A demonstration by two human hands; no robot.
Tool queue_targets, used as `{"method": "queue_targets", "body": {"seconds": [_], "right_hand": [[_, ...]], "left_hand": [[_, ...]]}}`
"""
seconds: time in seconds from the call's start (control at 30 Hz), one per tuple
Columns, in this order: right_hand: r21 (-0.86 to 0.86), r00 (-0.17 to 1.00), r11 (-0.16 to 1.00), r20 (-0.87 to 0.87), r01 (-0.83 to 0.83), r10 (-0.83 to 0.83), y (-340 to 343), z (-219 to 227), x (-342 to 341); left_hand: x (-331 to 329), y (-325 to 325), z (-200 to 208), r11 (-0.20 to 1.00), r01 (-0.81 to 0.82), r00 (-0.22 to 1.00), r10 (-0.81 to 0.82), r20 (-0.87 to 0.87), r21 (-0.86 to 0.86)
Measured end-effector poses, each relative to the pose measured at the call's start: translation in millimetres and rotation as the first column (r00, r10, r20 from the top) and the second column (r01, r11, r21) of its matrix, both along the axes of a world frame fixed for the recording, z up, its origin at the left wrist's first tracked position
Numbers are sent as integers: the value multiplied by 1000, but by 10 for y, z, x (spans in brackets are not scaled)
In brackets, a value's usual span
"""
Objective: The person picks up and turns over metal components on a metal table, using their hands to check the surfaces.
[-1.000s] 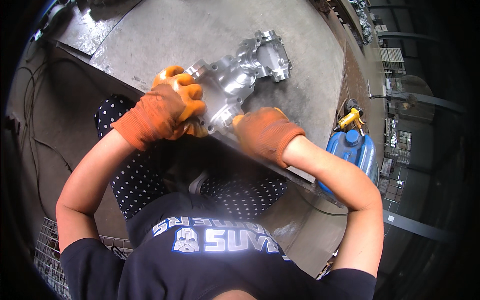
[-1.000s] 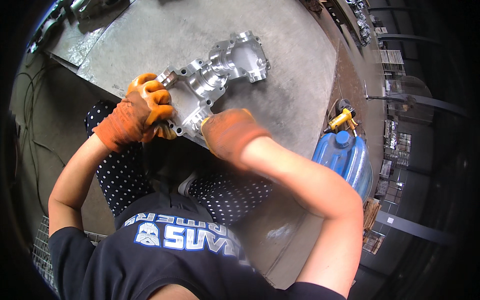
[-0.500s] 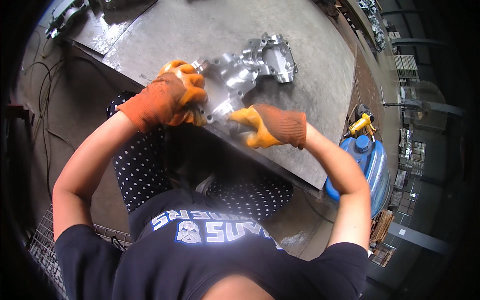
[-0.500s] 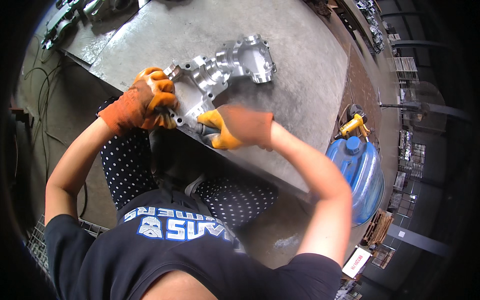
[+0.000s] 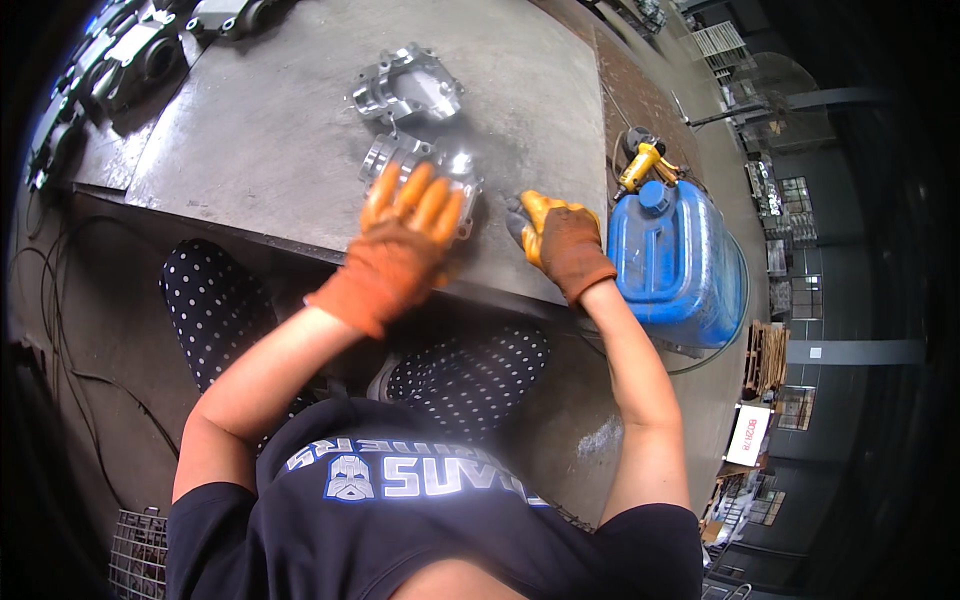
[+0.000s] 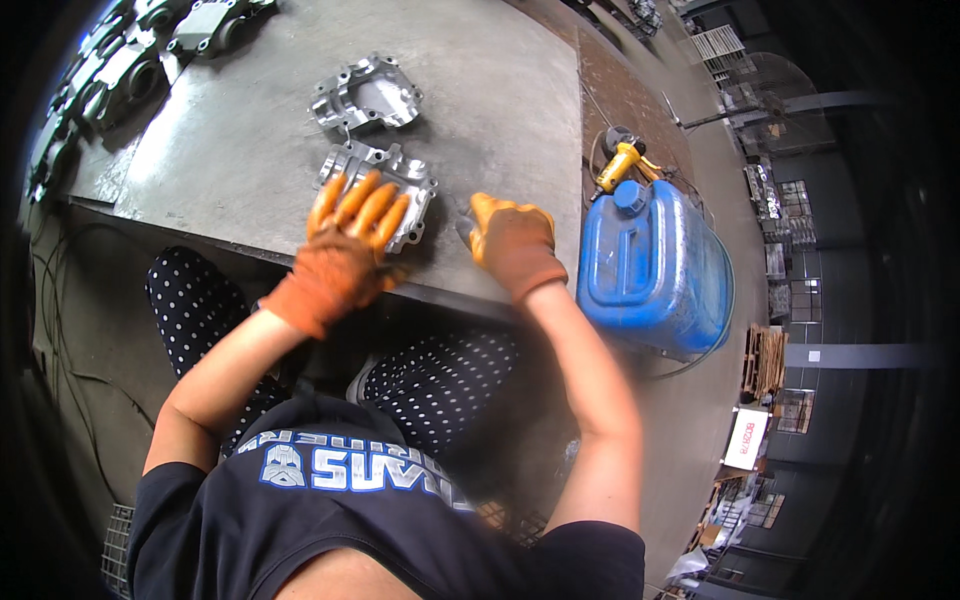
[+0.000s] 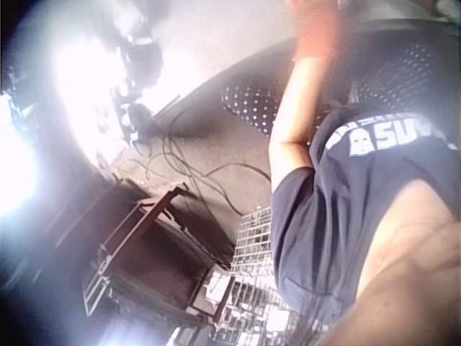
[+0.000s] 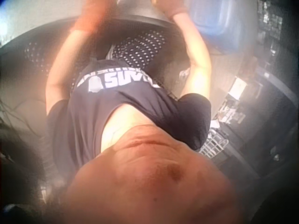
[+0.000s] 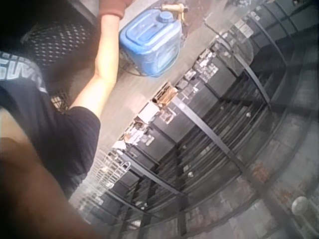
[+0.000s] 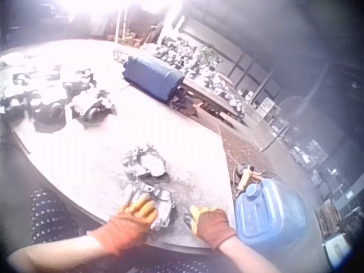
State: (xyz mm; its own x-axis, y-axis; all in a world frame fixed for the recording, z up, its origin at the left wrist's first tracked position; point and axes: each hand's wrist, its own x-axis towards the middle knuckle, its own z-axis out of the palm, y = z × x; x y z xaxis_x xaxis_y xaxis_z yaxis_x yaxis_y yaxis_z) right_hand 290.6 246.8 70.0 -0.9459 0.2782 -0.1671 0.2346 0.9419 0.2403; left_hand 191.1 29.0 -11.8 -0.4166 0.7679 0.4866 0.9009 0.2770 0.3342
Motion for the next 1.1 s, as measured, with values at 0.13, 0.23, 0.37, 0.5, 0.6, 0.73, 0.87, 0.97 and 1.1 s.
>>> {"method": "queue_targets", "body": {"seconds": [0.13,0.23,0.37,0.5,0.6,0.73,0.87,0.97,1.1], "right_hand": [[161,992,981,79,-112,100,-148,60,-124],[238,973,945,114,-223,201,-185,56,-295],[317,949,904,222,-288,224,-286,-2,-395],[288,918,897,315,-335,241,-413,-14,-314],[182,948,950,241,-254,207,-478,3,-177],[-215,996,977,87,5,14,-405,182,5],[-767,931,639,-188,60,-313,-165,-316,468],[-942,849,206,126,264,-514,-522,-251,202],[-719,913,692,-237,65,-332,82,-714,-29]], "left_hand": [[-446,93,-98,942,207,976,-216,-6,-263],[-451,86,-168,974,190,977,-200,-73,-122],[-402,83,-178,977,165,984,-173,-52,-132],[-390,55,-157,978,162,987,-161,15,-129],[-387,67,-83,974,163,986,-155,61,-155],[-147,258,-63,1000,28,986,-30,163,13],[-534,577,154,944,66,880,-208,428,324],[-1257,595,8,990,-14,992,31,-125,138],[-1431,485,-28,989,32,996,-20,89,-144]]}}
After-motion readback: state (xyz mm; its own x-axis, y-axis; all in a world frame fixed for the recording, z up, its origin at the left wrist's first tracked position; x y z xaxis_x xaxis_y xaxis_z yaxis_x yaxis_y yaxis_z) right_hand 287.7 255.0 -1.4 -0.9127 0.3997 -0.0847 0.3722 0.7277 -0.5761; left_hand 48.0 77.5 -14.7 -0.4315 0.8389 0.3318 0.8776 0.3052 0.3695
